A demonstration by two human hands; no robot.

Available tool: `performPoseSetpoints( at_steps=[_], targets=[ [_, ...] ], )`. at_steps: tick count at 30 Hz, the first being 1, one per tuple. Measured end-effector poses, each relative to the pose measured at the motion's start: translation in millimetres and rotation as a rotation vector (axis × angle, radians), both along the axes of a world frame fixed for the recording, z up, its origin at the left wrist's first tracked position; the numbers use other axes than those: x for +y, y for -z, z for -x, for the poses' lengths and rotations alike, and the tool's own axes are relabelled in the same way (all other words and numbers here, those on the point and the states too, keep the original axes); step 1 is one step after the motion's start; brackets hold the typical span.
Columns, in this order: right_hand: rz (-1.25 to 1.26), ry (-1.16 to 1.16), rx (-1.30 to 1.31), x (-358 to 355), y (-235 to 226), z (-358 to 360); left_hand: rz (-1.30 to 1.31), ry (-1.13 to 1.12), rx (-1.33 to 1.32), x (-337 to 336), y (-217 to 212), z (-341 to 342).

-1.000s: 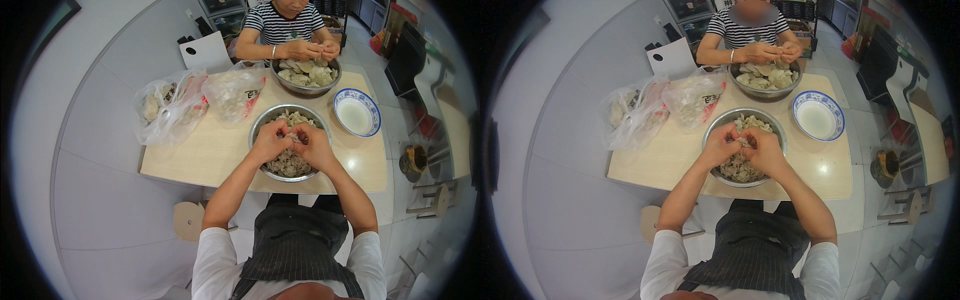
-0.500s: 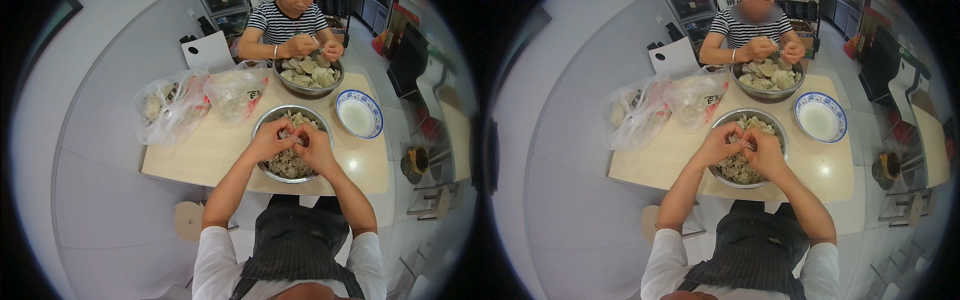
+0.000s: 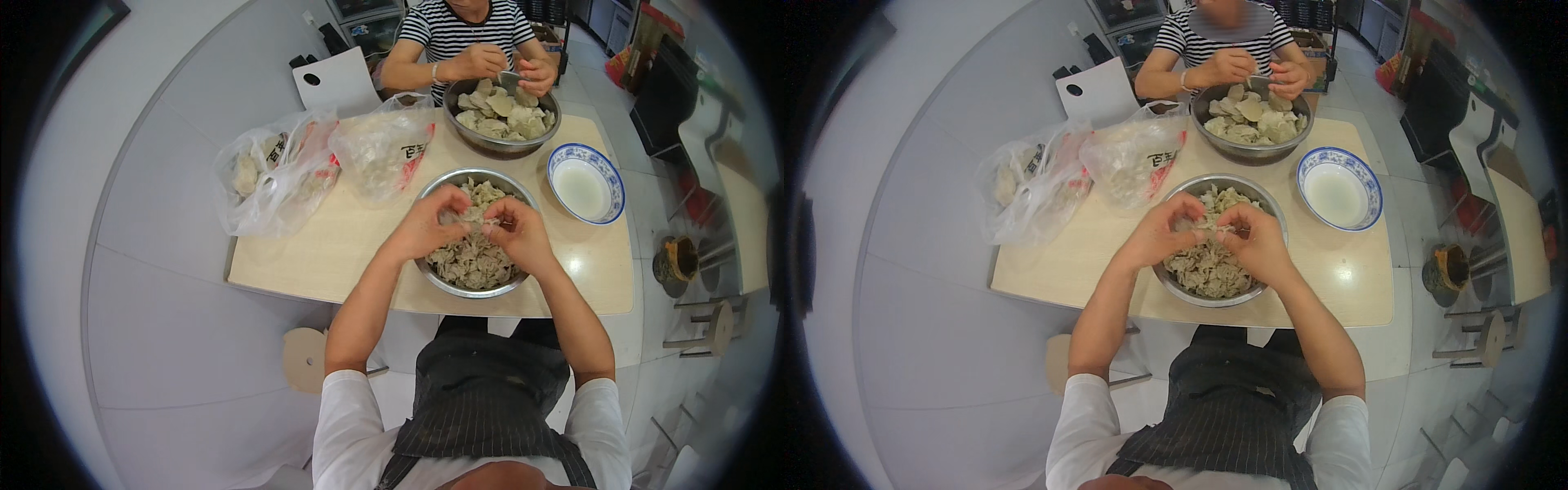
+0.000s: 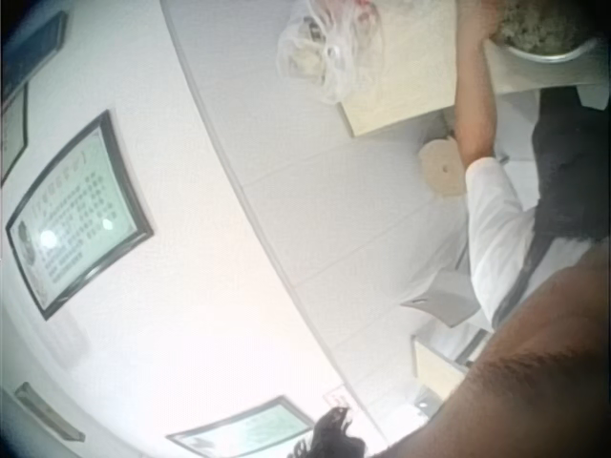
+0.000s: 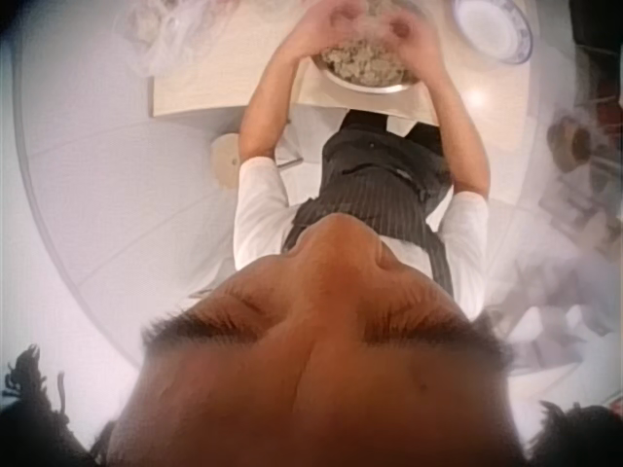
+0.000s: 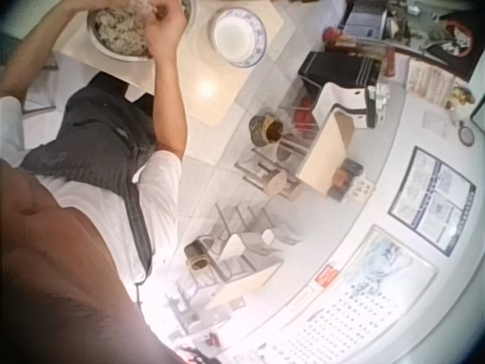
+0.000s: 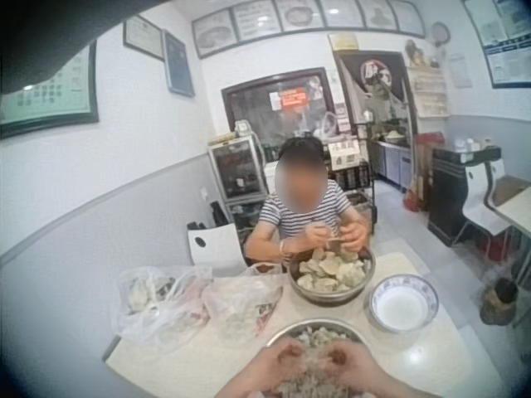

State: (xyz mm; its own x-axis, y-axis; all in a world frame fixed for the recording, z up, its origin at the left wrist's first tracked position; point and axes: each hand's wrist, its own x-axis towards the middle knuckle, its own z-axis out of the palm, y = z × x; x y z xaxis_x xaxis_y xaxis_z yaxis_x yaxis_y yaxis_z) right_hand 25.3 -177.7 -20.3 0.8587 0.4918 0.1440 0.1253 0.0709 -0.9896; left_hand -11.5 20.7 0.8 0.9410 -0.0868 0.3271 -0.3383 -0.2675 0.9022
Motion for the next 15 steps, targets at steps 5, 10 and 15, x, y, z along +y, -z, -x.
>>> performPoseSetpoints(
  at_steps=[5, 10, 15],
  targets=[
    [0.106, -0.012, -0.045, 4.7, -3.0, 3.8, 0.075, 0.084, 0.259, -1.7, 11.1, 4.8],
    [-0.006, 0.048, -0.001, 6.7, -0.9, 7.2, -0.089, -0.149, 0.121, 1.5, 14.0, -1.9],
    [0.152, 0.082, -0.158, 6.0, -4.8, 3.4, -0.001, -0.001, 0.222, 3.4, -5.1, 7.1]
  ],
)
